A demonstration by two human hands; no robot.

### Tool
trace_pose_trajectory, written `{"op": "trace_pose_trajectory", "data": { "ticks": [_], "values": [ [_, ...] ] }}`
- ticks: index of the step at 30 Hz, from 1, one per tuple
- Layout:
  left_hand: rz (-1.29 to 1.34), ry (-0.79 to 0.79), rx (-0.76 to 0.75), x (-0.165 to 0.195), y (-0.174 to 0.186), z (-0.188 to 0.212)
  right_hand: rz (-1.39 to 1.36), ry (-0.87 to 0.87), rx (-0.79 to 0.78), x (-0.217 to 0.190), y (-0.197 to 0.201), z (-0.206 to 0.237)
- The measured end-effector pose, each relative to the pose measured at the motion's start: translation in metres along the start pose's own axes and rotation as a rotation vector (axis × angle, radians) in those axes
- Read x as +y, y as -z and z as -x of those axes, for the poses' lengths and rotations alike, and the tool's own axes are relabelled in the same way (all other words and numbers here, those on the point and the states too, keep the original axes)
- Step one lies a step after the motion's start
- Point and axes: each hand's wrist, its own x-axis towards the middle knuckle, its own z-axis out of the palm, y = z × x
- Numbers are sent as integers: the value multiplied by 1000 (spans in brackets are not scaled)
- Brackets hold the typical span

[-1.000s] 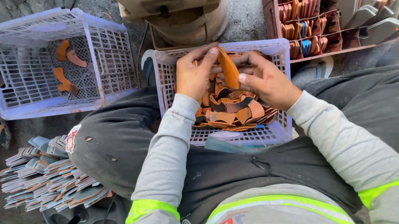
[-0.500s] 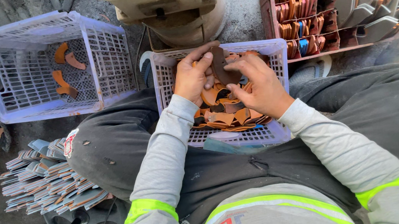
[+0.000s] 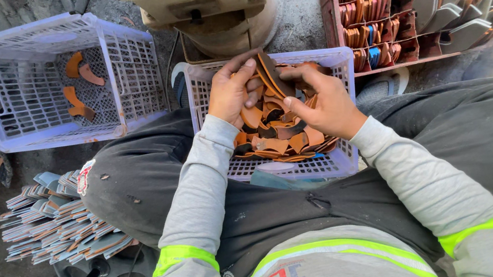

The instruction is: The person sits on the floor and repeatedly picks up orange curved shoe parts from a white basket, inspects them, and places them into a red organizer. The person also handles a blue piece and a pink piece, placing them into the organizer. The person occasionally adjusts the stack of finished parts in the organizer.

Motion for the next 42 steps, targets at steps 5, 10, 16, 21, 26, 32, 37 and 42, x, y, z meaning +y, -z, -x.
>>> {"op": "trace_pose_trajectory", "data": {
  "ticks": [5, 10, 16, 21, 26, 32, 37, 42],
  "values": [
    [-136, 9, 82, -7, 3, 0, -61, -65, -19, 8, -7, 3],
    [20, 34, 238, -36, 39, -28, -502, -321, -56, 27, -9, 2],
    [11, -126, 78, -59, 60, -43, -535, -401, 1, 44, -2, 0],
    [-136, -57, 45, -39, 36, -22, -530, -376, -11, 41, -3, 0],
    [16, -43, 15, -25, 25, -16, -471, -401, -10, 38, 0, -2],
    [183, -45, -42, -33, 34, -23, -451, -404, -1, 43, 0, 0],
    [146, -98, 2, -36, 33, -25, -509, -414, 3, 48, -3, 3],
    [178, -45, -11, -29, 28, -20, -380, -382, -20, 46, -5, 4]
  ]
}}
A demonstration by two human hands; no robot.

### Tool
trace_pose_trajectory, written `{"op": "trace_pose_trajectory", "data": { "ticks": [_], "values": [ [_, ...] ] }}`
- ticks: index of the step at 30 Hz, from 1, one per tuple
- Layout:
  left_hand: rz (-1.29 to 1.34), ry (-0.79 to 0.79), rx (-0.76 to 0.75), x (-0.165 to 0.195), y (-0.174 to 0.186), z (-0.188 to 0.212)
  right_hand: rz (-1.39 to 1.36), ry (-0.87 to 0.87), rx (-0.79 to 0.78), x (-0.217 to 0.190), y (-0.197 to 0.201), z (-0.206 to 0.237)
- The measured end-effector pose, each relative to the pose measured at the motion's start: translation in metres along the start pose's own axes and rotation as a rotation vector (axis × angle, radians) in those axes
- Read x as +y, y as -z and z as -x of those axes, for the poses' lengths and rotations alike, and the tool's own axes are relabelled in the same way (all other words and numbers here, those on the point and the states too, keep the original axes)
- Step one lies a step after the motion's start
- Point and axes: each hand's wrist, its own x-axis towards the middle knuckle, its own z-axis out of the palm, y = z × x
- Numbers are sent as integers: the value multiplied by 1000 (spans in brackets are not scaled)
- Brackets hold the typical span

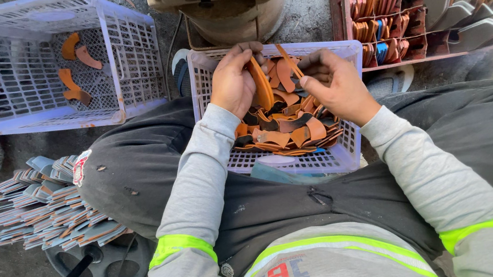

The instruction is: The person sits on the floor and repeatedly picks up orange curved shoe parts from a white basket, inspects them, and places them into a red organizer. The person also handles a blue piece and a pink piece, placing them into the organizer. The person occasionally adjusts the stack of finished parts in the organizer.

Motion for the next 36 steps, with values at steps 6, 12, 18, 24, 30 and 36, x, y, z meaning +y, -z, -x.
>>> {"op": "trace_pose_trajectory", "data": {
  "ticks": [6, 12, 18, 24, 30, 36],
  "values": [
    [185, 42, -131, 13, -7, 10, 746, 338, 40, -18, -8, 10],
    [215, 11, -110, -3, -19, 10, 232, 262, -33, -28, -35, 20],
    [180, 23, -89, -18, -33, 15, 276, 212, 46, -12, -44, 21],
    [-191, 49, -133, 7, -40, 20, -381, 68, -141, -3, -27, 5],
    [-179, 2, -101, 14, -37, 21, -394, 19, -274, -17, -14, 3],
    [-82, 71, -32, 12, -24, 12, -323, -6, -329, -39, -6, 4]
  ]
}}
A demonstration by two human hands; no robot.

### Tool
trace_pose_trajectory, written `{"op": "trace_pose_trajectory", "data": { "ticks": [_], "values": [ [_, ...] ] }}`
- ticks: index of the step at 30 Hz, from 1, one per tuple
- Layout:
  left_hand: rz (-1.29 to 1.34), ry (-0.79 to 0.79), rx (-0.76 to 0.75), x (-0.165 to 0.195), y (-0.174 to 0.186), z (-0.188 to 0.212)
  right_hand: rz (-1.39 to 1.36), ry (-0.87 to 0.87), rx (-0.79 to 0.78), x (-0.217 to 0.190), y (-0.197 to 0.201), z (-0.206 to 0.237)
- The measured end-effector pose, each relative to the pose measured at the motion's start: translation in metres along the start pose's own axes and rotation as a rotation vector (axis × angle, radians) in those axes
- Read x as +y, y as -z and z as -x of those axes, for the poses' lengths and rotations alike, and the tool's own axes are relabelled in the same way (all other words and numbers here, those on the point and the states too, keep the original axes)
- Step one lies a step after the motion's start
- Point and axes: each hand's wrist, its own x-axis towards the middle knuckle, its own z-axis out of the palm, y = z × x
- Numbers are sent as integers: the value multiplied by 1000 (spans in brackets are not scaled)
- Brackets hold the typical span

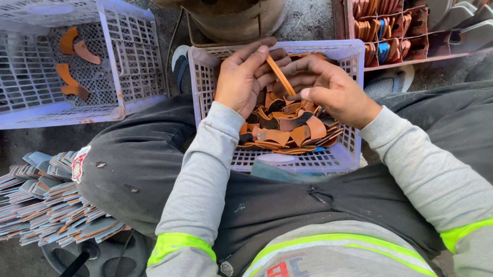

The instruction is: The person sits on the floor and repeatedly picks up orange curved shoe parts from a white basket, inspects them, and places them into a red organizer. The person also handles a blue piece and a pink piece, placing them into the organizer. The person occasionally adjusts the stack of finished parts in the organizer.

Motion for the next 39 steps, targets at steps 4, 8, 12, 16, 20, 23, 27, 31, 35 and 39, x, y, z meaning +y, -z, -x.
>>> {"op": "trace_pose_trajectory", "data": {
  "ticks": [4, 8, 12, 16, 20, 23, 27, 31, 35, 39],
  "values": [
    [44, 13, 7, -8, 5, -3, -40, 5, -23, -4, -5, 2],
    [62, 30, 42, -16, 6, -5, -37, -75, 19, 2, -4, 0],
    [62, 24, 16, -18, 5, -4, 32, 9, -2, 9, -3, -2],
    [88, -75, -112, -15, 4, 0, 322, 100, 74, 12, -7, 2],
    [22, -125, -175, -13, -6, 4, 674, 264, 188, 10, -11, 6],
    [-15, -172, -237, -10, -16, 7, 802, 325, 307, 11, -14, 5],
    [-47, -156, -298, 4, -18, 11, 885, 501, 410, 12, -13, 1],
    [-408, -137, -303, 13, -17, 15, 964, 666, 460, 10, -12, -3],
    [-407, -141, -315, 13, -18, 17, 859, 662, 394, 3, -16, -4],
    [-896, -675, -273, 9, -23, 17, 1095, 736, 412, -7, -12, -8]
  ]
}}
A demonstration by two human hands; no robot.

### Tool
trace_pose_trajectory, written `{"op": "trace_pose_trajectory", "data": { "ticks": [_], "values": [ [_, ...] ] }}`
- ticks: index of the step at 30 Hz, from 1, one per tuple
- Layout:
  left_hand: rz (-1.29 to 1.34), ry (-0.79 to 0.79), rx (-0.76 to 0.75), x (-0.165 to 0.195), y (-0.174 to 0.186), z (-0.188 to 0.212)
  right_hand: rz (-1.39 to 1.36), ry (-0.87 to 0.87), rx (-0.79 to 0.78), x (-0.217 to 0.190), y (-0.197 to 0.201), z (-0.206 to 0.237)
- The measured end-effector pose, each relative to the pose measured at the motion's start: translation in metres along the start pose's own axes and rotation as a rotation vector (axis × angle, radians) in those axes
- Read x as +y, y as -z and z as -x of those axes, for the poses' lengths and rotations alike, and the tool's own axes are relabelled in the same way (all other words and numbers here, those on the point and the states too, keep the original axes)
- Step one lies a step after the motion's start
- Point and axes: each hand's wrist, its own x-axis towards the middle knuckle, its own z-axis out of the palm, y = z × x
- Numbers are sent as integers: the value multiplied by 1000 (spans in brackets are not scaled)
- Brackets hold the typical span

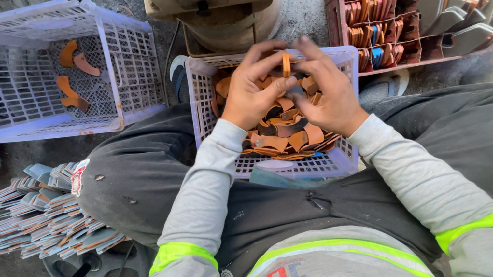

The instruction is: The person sits on the floor and repeatedly picks up orange curved shoe parts from a white basket, inspects them, and places them into a red organizer. The person also handles a blue piece and a pink piece, placing them into the organizer. The person occasionally adjusts the stack of finished parts in the organizer.

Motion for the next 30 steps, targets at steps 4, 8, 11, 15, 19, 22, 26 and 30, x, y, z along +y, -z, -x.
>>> {"op": "trace_pose_trajectory", "data": {
  "ticks": [4, 8, 11, 15, 19, 22, 26, 30],
  "values": [
    [-620, -106, 83, 5, -1, 2, -118, -226, -79, 11, 8, 1],
    [-899, -160, 90, 13, -12, -1, -683, -624, -75, 18, 1, 13],
    [-955, -141, 52, 22, -23, -2, -627, -675, -49, 24, -7, 19],
    [-787, -150, 176, 25, -5, -4, -778, -825, -4, 38, -1, 17],
    [-91, 181, 251, 7, 23, -10, -829, -813, 4, 43, 6, 14],
    [307, 473, 193, -11, 20, -8, -778, -810, -28, 43, 5, 13],
    [375, 507, 146, -27, 12, -2, -786, -830, -38, 44, 4, 12],
    [435, 517, 66, -31, 11, 0, -865, -853, 37, 42, 3, 11]
  ]
}}
